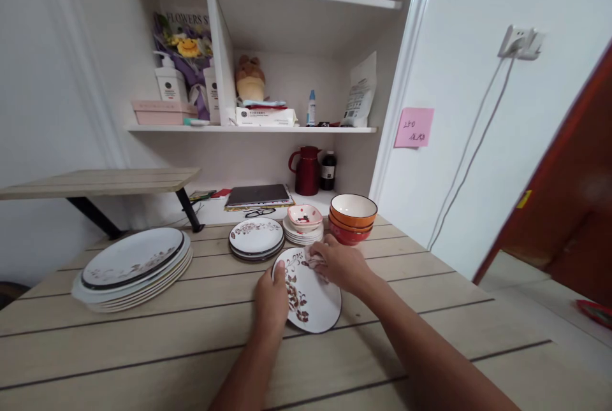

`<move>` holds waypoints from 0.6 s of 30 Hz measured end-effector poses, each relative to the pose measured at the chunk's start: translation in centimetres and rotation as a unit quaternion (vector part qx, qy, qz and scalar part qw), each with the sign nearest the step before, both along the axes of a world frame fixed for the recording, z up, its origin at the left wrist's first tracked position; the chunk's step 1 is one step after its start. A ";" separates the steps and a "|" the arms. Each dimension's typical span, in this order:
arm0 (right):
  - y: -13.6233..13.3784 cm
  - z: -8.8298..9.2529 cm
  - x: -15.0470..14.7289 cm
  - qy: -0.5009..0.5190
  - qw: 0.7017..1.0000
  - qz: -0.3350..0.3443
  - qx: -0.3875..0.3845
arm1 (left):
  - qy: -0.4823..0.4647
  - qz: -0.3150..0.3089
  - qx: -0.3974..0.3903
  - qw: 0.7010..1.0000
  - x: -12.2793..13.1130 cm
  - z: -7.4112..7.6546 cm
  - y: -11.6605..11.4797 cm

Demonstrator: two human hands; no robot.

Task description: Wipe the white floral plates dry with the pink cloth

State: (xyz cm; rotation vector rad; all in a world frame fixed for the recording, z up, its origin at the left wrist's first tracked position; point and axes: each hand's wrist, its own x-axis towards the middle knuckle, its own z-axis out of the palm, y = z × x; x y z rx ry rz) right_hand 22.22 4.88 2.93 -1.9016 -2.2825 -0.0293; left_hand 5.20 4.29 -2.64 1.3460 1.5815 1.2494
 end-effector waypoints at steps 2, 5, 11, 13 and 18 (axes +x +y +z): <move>-0.5 0.5 0.4 -0.043 0.999 -0.003 -0.033 | -0.003 0.006 0.000 1.000 0.0 -0.2 0.0; -1.4 1.3 0.7 -0.081 0.989 0.049 -0.111 | -0.008 0.011 0.000 1.000 0.0 -0.4 0.0; -2.8 2.2 -1.3 -0.036 0.936 0.241 -0.255 | -0.023 0.005 0.002 1.000 -0.3 -0.3 -0.2; -2.8 2.1 -2.1 0.004 0.932 0.283 -0.226 | -0.025 0.001 -0.003 1.000 -0.4 -0.1 -0.2; -2.1 0.7 -3.6 0.120 0.959 0.246 -0.072 | -0.030 -0.015 -0.019 0.999 -0.5 0.7 -0.4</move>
